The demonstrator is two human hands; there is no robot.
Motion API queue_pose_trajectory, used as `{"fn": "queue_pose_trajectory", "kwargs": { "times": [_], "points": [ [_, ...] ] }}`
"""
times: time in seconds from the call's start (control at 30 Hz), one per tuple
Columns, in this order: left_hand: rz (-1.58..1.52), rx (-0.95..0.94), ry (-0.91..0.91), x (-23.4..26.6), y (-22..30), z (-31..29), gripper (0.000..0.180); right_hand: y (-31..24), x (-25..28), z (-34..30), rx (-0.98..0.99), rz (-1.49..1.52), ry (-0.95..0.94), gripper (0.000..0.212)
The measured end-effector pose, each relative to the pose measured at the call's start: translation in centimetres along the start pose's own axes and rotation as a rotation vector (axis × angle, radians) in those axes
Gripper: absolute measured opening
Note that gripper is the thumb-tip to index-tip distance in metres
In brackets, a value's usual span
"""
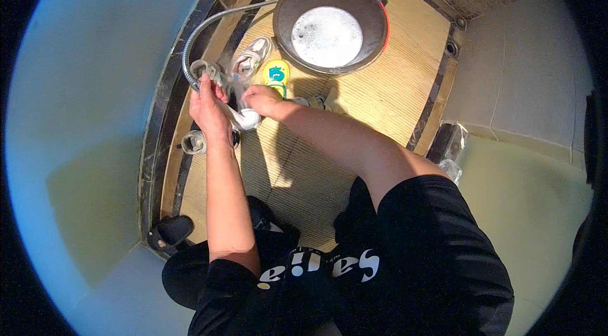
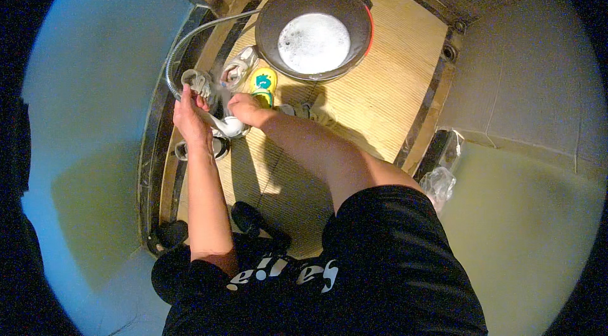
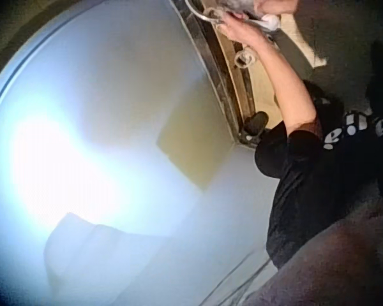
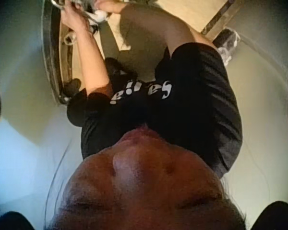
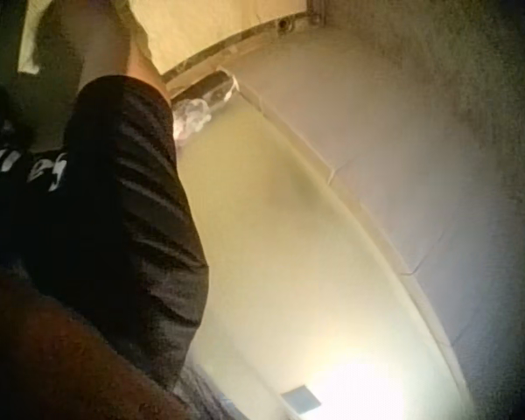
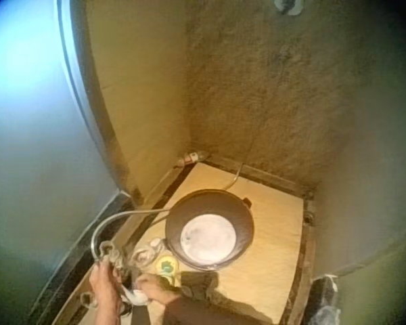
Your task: The person sits on a floor mat and hand-washes a white cloth in a basin of soapy water. They then scrub the cloth with a brush on the mat and rinse it using a handheld shower head. Finally, they scrub a pair of white sneakers with the brush.
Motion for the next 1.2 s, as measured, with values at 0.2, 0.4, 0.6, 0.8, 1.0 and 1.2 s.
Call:
{"fn": "queue_pose_trajectory", "kwargs": {
  "times": [0.2, 0.4, 0.6, 0.8, 1.0, 1.2],
  "points": [
    [-0.02, 0.108, 0.053, 1.6, -0.9, 1.1, 0.02, 0.5, -1.0, 1.0, 0.098, 0.163, 0.051, 0.02],
    [0.011, 0.13, 0.126, 0.6, -0.4, 1.1, 0.02, 1.5, -0.7, 1.6, 0.193, 0.042, 0.124, 0.022],
    [0.085, 0.195, 0.086, -0.2, 0.6, 1.6, 0.021, 5.5, -0.3, -2.8, -0.149, 0.161, 0.279, 0.028],
    [0.296, 0.202, 0.154, 1.0, 2.8, 0.2, 0.025, 4.4, -4.1, -7.5, -0.085, 0.429, 0.228, 0.026],
    [0.239, 0.293, 0.124, -1.2, 8.7, -3.0, 0.024, -2.4, -5.4, -11.7, -0.114, 0.858, 0.093, 0.02],
    [0.268, 0.316, 0.046, -6.6, 17.3, -4.5, 0.018, -14.2, -4.0, -12.3, 0.048, 0.395, -0.052, 0.023]
  ]
}}
Point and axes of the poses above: each hand's wrist, its own z-axis towards the middle knuckle, its own x-axis out of the back of the hand, y = z × x, the point moved 7 cm from there along z, towards the middle knuckle, and after that the axes turned 9 degrees about -y, right-handed, at the moved point
